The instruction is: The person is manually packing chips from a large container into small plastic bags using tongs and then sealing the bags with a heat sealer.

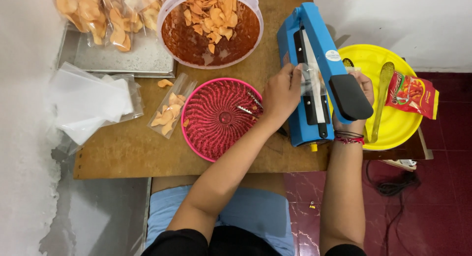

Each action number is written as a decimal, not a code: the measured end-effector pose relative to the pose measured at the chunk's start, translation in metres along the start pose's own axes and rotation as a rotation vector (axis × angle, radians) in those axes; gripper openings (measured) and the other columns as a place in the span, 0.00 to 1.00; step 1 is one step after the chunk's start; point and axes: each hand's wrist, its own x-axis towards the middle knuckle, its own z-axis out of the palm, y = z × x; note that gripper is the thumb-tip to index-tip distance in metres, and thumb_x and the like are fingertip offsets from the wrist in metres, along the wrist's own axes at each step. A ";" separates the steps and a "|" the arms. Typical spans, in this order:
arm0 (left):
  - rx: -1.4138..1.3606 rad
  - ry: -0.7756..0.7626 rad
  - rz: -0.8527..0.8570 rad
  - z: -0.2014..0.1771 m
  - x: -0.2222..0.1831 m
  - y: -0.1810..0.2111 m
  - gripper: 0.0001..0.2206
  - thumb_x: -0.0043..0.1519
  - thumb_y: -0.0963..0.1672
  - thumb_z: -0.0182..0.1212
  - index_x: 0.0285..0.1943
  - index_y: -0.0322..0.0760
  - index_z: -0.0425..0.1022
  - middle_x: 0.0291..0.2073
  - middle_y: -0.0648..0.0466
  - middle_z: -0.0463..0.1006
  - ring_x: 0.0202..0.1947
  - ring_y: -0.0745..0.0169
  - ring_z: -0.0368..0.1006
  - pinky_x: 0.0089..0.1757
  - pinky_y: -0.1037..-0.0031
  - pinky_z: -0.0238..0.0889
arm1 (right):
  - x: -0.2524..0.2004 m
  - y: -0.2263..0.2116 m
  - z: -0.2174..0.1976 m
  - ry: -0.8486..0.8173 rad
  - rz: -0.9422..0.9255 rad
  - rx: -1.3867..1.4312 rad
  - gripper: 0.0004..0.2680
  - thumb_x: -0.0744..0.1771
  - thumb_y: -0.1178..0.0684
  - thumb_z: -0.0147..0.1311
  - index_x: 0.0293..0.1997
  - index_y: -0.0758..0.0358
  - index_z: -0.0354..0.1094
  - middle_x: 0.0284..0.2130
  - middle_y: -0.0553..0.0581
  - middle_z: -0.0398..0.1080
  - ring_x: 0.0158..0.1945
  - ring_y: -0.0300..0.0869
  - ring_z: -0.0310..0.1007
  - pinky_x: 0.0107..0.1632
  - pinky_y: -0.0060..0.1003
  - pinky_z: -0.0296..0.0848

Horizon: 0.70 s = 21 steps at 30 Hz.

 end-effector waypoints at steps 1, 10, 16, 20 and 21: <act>0.000 0.001 0.000 0.000 -0.001 0.000 0.18 0.74 0.51 0.43 0.30 0.47 0.68 0.10 0.54 0.74 0.16 0.51 0.76 0.25 0.64 0.68 | -0.002 0.000 -0.001 -0.001 0.000 0.000 0.03 0.72 0.60 0.57 0.49 0.59 0.68 0.44 0.56 0.74 0.51 0.43 0.78 0.58 0.36 0.81; 0.127 0.028 0.004 0.008 -0.002 0.005 0.18 0.74 0.51 0.41 0.42 0.42 0.75 0.22 0.51 0.77 0.22 0.50 0.76 0.22 0.60 0.59 | -0.034 -0.050 0.004 0.005 -0.757 -0.723 0.18 0.72 0.63 0.61 0.67 0.53 0.58 0.62 0.57 0.62 0.62 0.49 0.65 0.56 0.45 0.72; 0.113 0.025 0.013 0.007 -0.005 0.007 0.21 0.73 0.54 0.38 0.42 0.40 0.74 0.25 0.46 0.79 0.27 0.40 0.79 0.25 0.54 0.62 | -0.095 -0.102 0.024 -0.338 -1.269 -0.604 0.15 0.80 0.46 0.40 0.71 0.68 0.61 0.64 0.66 0.64 0.69 0.60 0.65 0.74 0.62 0.70; 0.066 0.032 0.017 0.007 -0.005 0.006 0.19 0.74 0.52 0.39 0.40 0.41 0.73 0.23 0.51 0.78 0.24 0.51 0.77 0.24 0.61 0.62 | -0.101 -0.097 0.020 -0.336 -1.274 -0.675 0.18 0.79 0.48 0.41 0.56 0.81 0.69 0.51 0.79 0.74 0.56 0.69 0.77 0.63 0.63 0.78; 0.067 0.032 0.016 0.007 -0.005 0.006 0.19 0.74 0.52 0.39 0.41 0.40 0.73 0.23 0.50 0.78 0.24 0.49 0.77 0.24 0.60 0.61 | -0.101 -0.095 0.018 -0.321 -1.267 -0.660 0.16 0.79 0.49 0.42 0.56 0.80 0.69 0.50 0.80 0.75 0.54 0.69 0.78 0.61 0.62 0.80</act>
